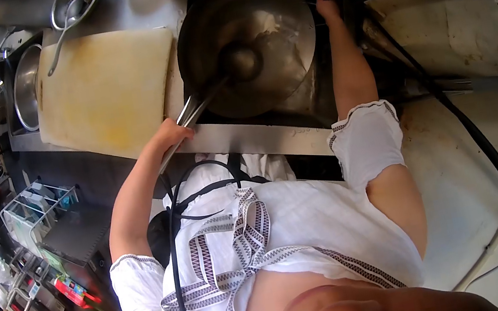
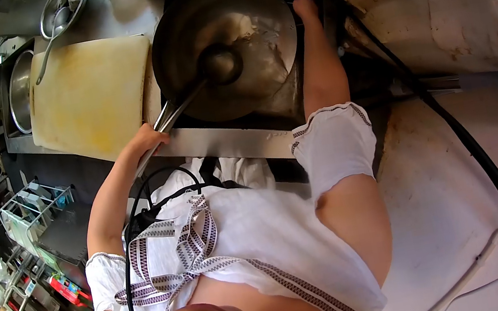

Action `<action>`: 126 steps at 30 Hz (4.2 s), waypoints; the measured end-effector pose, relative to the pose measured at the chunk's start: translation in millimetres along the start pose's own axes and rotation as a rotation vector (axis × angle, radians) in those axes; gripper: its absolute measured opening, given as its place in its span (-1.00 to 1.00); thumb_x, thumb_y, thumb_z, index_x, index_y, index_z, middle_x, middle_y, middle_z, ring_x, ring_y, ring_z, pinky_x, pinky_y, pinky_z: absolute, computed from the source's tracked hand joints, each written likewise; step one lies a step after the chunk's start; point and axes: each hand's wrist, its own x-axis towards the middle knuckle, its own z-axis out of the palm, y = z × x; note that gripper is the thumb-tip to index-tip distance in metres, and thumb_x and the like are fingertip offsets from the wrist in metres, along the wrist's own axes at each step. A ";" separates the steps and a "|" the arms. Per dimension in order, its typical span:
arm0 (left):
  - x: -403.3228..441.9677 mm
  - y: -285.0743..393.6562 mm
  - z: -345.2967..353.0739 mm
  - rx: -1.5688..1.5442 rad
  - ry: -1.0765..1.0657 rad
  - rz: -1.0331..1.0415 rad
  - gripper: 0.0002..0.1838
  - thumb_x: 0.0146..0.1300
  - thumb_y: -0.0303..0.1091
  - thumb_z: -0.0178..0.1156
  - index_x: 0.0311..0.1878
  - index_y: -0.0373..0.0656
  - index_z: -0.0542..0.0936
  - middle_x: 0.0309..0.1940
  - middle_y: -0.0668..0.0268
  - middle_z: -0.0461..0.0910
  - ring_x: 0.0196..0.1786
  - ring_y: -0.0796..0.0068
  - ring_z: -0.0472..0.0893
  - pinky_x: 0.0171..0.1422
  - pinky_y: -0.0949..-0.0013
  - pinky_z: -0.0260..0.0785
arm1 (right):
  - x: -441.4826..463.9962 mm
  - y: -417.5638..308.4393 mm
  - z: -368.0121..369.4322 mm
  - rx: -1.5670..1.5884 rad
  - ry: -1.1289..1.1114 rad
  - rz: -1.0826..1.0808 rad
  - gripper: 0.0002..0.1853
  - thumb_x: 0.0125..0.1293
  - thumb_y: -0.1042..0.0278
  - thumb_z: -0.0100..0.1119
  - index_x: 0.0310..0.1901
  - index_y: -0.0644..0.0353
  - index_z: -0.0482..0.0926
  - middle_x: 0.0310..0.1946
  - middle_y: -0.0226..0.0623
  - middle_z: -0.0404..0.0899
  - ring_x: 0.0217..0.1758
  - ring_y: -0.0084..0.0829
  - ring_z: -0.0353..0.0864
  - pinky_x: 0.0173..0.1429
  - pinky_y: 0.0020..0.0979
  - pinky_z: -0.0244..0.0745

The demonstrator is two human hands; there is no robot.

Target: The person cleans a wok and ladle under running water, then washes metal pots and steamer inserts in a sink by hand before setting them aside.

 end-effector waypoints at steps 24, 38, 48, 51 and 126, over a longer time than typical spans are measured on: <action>-101.2 -31.8 -17.4 0.371 1.035 0.484 -0.80 -0.32 -0.39 0.15 -0.53 -0.15 0.38 -0.60 0.17 0.48 -0.45 0.14 0.50 -0.43 0.22 0.32 | -174.9 49.3 -105.4 1.755 0.583 0.010 -0.67 0.13 0.10 -0.26 -0.42 0.23 0.36 -0.45 -0.31 0.38 -0.38 -0.41 0.33 -0.24 -0.34 0.22; -125.3 -124.3 -37.5 0.145 0.666 0.518 -0.61 -0.37 -0.26 0.18 -0.36 -0.20 0.48 -0.52 0.10 0.50 -0.40 0.15 0.51 -0.32 0.24 0.35 | -298.6 -98.1 -200.0 0.858 1.001 -0.398 -0.53 0.08 0.00 -0.11 -0.31 0.34 0.50 -0.34 -0.10 0.51 -0.25 -0.19 0.46 -0.17 -0.24 0.31; -160.4 -335.4 -47.2 -0.513 0.064 0.560 -0.65 -0.37 -0.35 0.20 -0.42 -0.32 0.46 -0.66 0.25 0.42 -0.59 0.52 0.40 -0.51 0.47 0.24 | -489.0 -338.1 -69.5 0.044 0.696 -0.777 -0.55 0.03 -0.15 -0.12 -0.33 0.07 0.54 -0.38 -0.26 0.54 -0.24 -0.23 0.48 -0.18 -0.29 0.33; -182.4 -426.3 -66.1 -0.606 0.195 0.481 -0.69 -0.36 -0.37 0.19 -0.46 -0.32 0.45 -0.65 0.24 0.43 -0.59 0.50 0.42 -0.51 0.48 0.25 | -531.1 -424.8 -0.8 0.003 0.453 -1.209 -0.54 0.02 -0.15 -0.08 -0.36 0.12 0.54 -0.40 -0.23 0.54 -0.26 -0.24 0.51 -0.19 -0.33 0.34; 101.9 -1614.2 -1250.6 -2.280 0.426 0.283 -0.74 -0.15 -0.20 -0.02 -0.69 -0.23 0.35 -0.80 0.20 0.35 -0.77 0.44 0.39 -0.70 0.42 0.33 | -1198.4 -1594.7 1411.5 -0.478 -1.586 -0.436 -0.66 0.20 0.06 -0.15 -0.14 0.12 0.41 -0.27 -0.33 0.51 -0.30 -0.48 0.49 -0.26 -0.49 0.38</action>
